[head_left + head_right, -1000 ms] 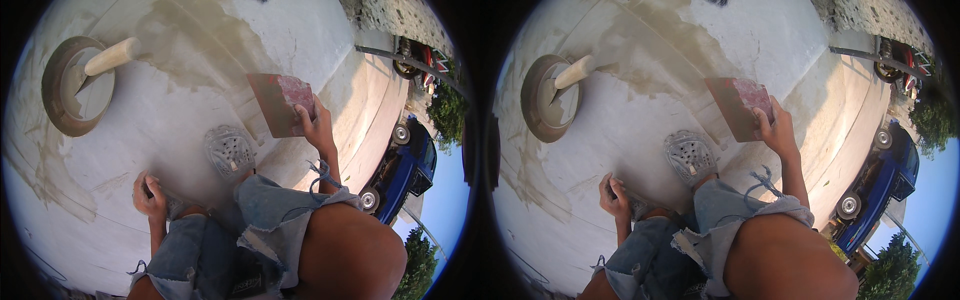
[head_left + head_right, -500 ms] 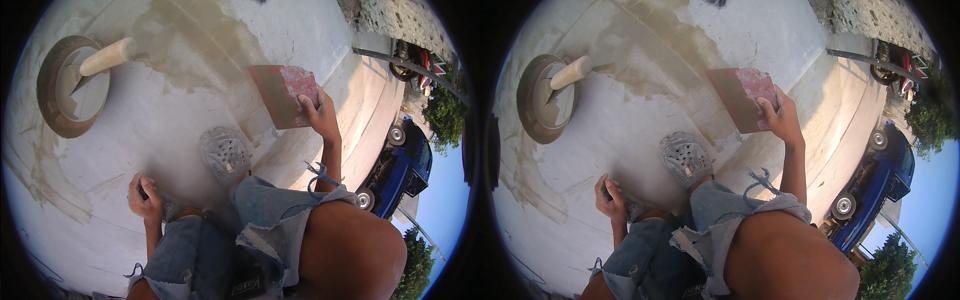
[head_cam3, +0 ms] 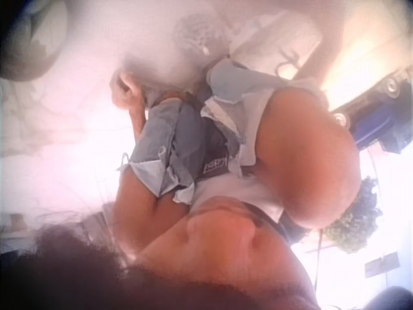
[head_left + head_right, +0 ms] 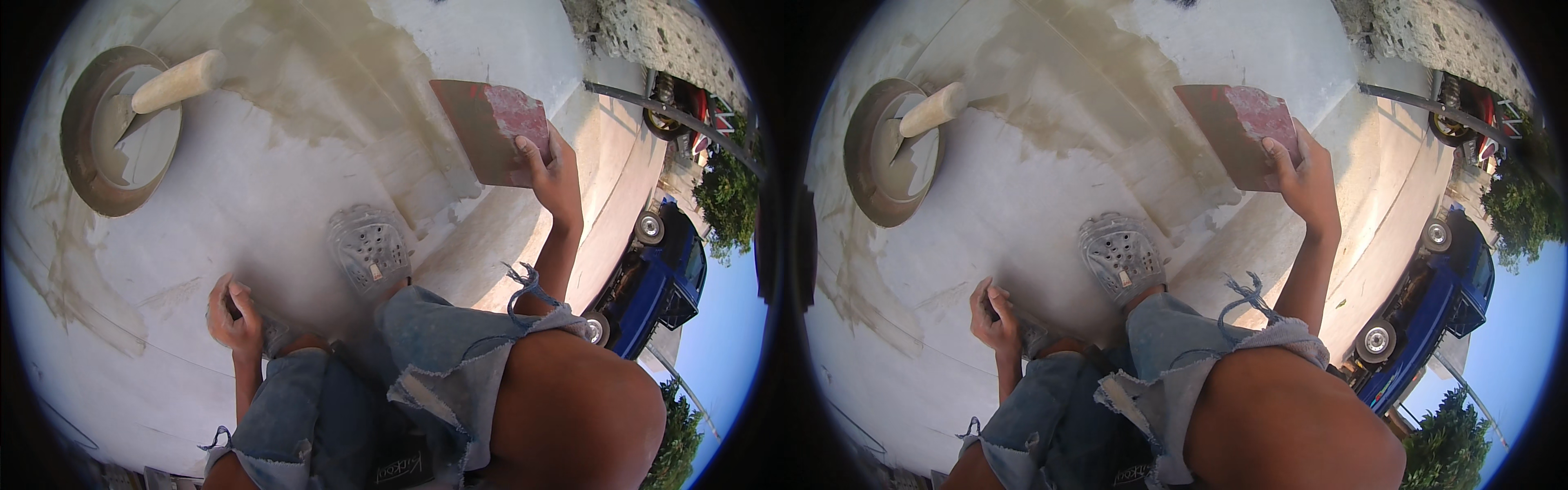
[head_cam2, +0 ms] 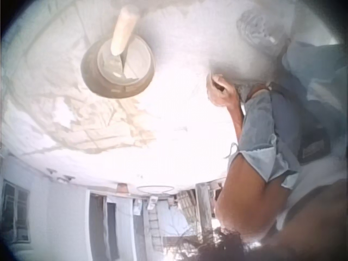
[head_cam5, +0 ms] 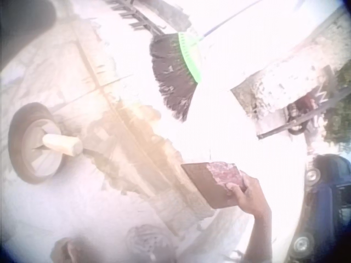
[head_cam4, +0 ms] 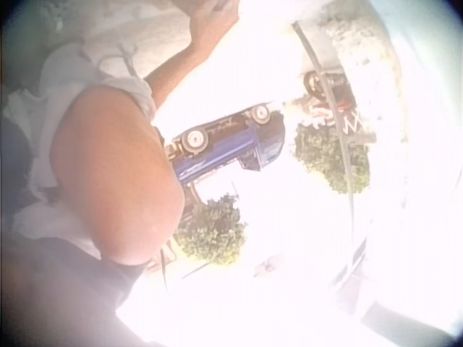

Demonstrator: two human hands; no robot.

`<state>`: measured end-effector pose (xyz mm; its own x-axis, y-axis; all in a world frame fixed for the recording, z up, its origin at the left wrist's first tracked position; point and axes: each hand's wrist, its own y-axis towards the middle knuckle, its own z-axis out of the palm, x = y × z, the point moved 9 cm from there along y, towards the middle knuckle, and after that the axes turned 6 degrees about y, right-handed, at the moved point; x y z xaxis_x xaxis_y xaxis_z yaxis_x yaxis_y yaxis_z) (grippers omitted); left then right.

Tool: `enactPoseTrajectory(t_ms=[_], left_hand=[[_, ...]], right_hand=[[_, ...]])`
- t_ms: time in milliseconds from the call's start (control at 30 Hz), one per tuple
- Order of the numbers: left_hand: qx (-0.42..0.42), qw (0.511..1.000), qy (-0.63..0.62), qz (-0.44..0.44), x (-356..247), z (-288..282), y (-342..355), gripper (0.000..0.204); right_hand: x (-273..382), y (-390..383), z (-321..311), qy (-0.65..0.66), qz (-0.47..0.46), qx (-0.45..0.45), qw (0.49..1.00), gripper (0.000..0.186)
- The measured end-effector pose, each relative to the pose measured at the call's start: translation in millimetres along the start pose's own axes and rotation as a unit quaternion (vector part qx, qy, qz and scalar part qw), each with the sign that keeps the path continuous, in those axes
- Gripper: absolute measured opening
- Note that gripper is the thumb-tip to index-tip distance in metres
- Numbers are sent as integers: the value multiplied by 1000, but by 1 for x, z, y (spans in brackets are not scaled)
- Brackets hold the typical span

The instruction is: The person scoops wet cement from a metal bowl with a trowel and spreads it onto a tiled floor using a pink float. The person repeatedly transfers material from the bowl to the floor and smooths the surface in a continuous motion.

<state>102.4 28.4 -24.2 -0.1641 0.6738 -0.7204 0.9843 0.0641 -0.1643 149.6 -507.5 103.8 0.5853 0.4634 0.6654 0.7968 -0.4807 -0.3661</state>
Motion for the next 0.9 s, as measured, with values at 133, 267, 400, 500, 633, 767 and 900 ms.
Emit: enactPoseTrajectory(t_ms=[133,267,400,500,633,767,900], left_hand=[[-2,1000,14,-5,-3,-2,0,19],[4,1000,17,11,-5,1,2,19],[7,1000,3,-6,0,0,1,19],[3,999,31,-6,-1,-2,0,19],[-2,1000,26,-2,1,0,0,18],[-1,1000,28,0,-4,-2,2,18],[1,1000,30,-8,-2,-1,1,18]], right_hand=[[-32,17,-32,-53,2,7,999,39],[-82,39,-49,-26,-5,33,999,42],[-77,39,-23,18,1,90,996,45],[-70,38,1,12,-6,137,991,47],[-70,45,-22,23,2,113,993,48],[-80,44,-26,26,14,106,994,48],[-87,37,-14,13,13,119,993,47]])
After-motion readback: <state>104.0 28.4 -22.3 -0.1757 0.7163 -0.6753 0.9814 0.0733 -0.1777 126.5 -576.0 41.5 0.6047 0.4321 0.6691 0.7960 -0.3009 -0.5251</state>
